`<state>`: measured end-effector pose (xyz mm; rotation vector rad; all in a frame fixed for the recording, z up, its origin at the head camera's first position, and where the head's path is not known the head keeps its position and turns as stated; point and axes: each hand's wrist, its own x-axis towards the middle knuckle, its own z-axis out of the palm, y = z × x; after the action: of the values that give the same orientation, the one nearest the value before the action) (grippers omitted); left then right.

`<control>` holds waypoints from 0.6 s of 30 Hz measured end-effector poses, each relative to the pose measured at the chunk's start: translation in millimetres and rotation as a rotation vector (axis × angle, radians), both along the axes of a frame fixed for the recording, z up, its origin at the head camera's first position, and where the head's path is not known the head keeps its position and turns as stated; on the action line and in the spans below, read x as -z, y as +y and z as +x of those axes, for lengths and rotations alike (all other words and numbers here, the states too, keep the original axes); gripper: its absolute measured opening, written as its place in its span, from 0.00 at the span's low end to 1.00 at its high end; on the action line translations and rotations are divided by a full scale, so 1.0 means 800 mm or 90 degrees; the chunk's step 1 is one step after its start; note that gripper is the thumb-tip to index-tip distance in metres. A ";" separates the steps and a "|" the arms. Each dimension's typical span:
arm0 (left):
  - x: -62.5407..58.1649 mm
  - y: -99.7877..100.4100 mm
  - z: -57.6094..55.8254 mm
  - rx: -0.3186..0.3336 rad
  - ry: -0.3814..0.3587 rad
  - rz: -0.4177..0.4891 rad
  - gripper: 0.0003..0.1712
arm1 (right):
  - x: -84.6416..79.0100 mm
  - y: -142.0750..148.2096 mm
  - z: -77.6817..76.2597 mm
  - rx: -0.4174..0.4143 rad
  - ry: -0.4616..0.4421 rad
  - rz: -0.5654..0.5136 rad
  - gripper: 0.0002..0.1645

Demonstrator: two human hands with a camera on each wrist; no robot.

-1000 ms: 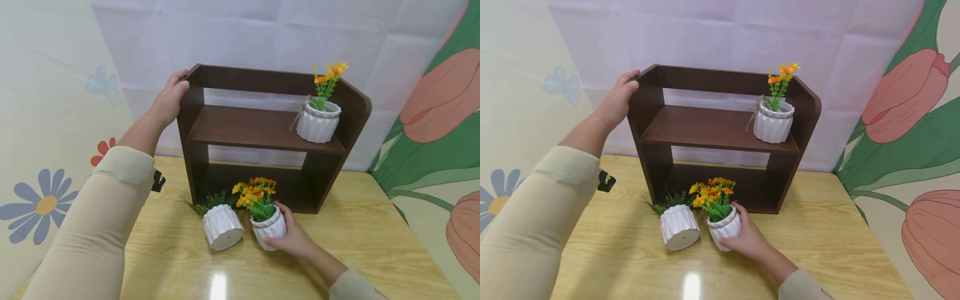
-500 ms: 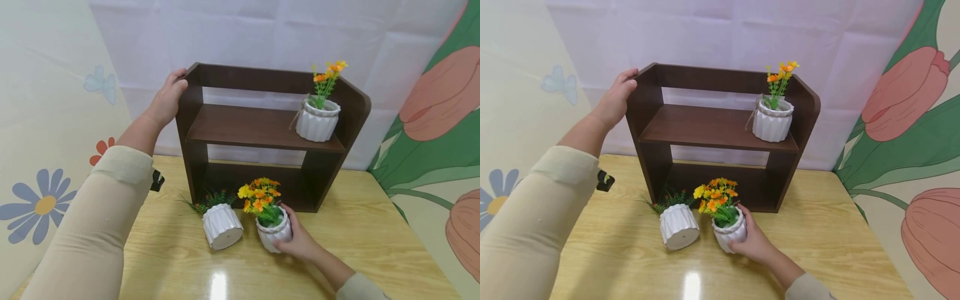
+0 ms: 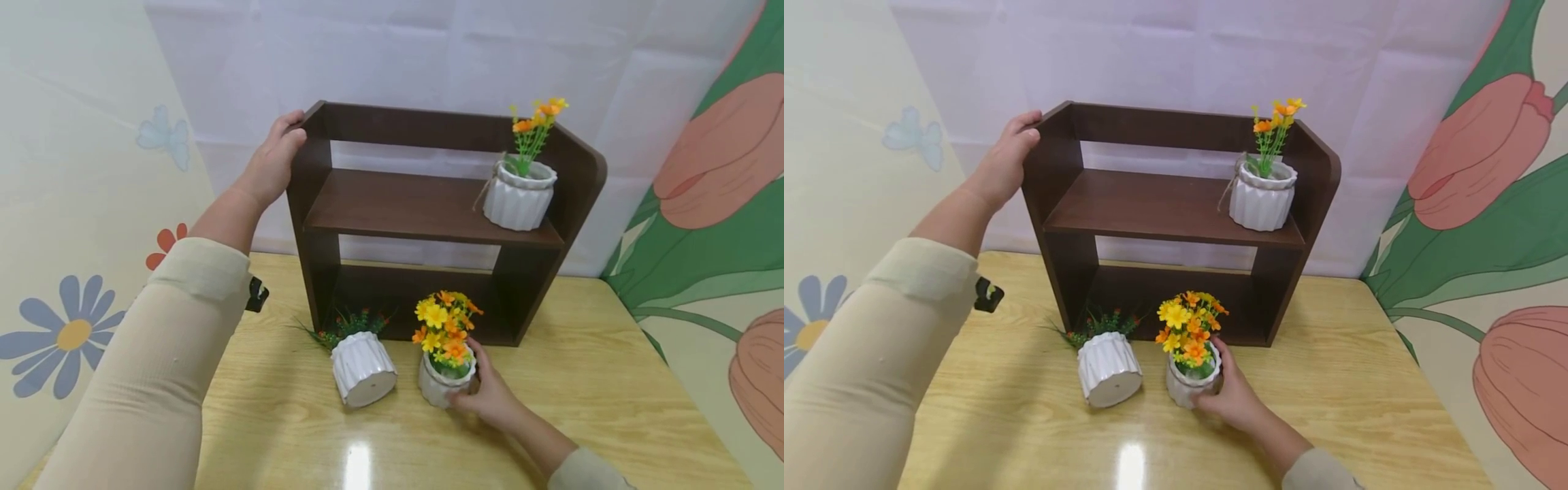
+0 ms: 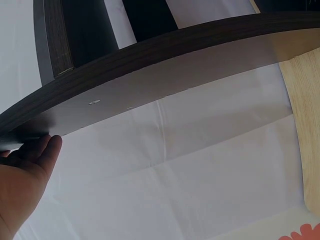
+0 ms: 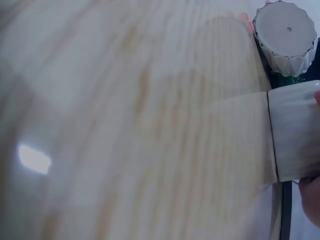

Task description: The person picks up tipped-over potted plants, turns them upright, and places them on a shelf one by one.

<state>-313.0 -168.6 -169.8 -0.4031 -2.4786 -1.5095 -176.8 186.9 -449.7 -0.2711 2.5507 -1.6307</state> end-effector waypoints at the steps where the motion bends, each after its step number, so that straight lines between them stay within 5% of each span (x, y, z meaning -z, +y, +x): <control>1: 0.000 0.000 0.000 0.000 0.000 0.000 0.34 | 0.000 0.000 0.000 0.001 -0.002 -0.001 0.66; 18: -0.001 0.001 0.000 -0.002 -0.001 -0.007 0.35 | 0.005 -0.007 0.000 0.038 -0.047 -0.042 0.71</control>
<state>-313.3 -168.1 -169.3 -0.4005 -2.4893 -1.4955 -176.9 181.5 -453.7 -0.1380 2.4771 -1.7154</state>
